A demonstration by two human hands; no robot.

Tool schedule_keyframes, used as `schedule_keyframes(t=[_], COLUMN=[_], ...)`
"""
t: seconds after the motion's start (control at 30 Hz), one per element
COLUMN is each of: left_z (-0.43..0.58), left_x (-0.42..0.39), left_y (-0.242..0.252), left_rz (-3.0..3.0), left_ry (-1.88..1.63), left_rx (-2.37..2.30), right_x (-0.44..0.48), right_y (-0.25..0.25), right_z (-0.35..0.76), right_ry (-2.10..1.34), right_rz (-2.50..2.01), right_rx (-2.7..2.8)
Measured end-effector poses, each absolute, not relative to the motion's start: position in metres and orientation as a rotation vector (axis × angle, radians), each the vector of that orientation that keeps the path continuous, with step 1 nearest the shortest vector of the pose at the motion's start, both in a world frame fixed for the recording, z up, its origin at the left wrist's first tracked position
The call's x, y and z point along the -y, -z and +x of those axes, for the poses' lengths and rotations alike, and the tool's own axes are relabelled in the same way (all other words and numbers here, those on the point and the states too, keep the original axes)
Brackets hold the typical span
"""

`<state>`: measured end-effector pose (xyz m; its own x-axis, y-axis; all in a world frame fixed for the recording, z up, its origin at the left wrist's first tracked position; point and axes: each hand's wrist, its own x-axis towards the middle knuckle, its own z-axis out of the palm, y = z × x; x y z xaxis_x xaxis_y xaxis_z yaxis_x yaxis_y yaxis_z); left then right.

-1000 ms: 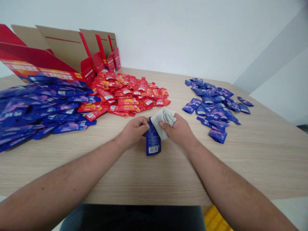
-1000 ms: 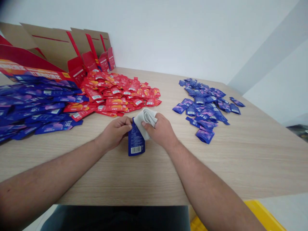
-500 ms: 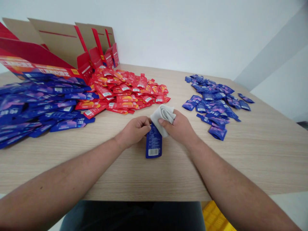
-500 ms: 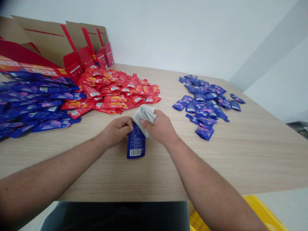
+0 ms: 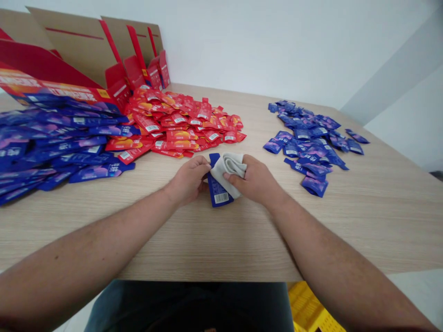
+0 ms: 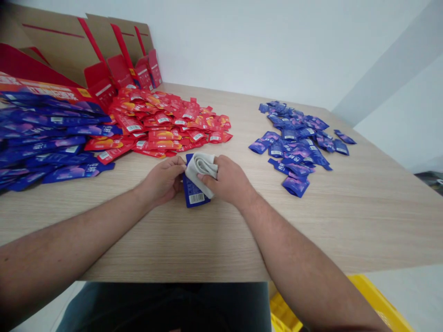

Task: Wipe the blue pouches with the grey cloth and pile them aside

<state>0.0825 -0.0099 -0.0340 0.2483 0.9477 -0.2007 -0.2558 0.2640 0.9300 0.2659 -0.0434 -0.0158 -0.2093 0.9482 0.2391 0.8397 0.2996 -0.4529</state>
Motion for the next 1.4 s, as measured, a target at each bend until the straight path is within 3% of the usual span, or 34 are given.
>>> schedule_keyframes(t=[0.13,0.8,0.97,1.27,1.4], left_z=[0.082,0.079,0.078,0.079,0.080], left_x=[0.009,-0.001,-0.001,-0.002,-0.002], left_y=[0.035,0.035,0.033,0.034,0.037], left_rz=[0.953,0.893,0.906,0.937,0.927], left_ry=[-1.022,-1.130,-1.146,-1.095,-1.126], left_rx=[-0.953,-0.944,-0.945,-0.949,-0.959], right_x=[0.044,0.045,0.046,0.019,0.034], right_y=[0.018,0.025,0.023,0.007,0.017], right_z=[0.264,0.261,0.258,0.278,0.277], right_ry=[-0.409,-0.295,-0.353,-0.090,-0.290], right_rz=[-1.370,-1.440,-1.303,-1.520,-1.378], right_rx=[2.370,2.323,2.594,2.184,2.402])
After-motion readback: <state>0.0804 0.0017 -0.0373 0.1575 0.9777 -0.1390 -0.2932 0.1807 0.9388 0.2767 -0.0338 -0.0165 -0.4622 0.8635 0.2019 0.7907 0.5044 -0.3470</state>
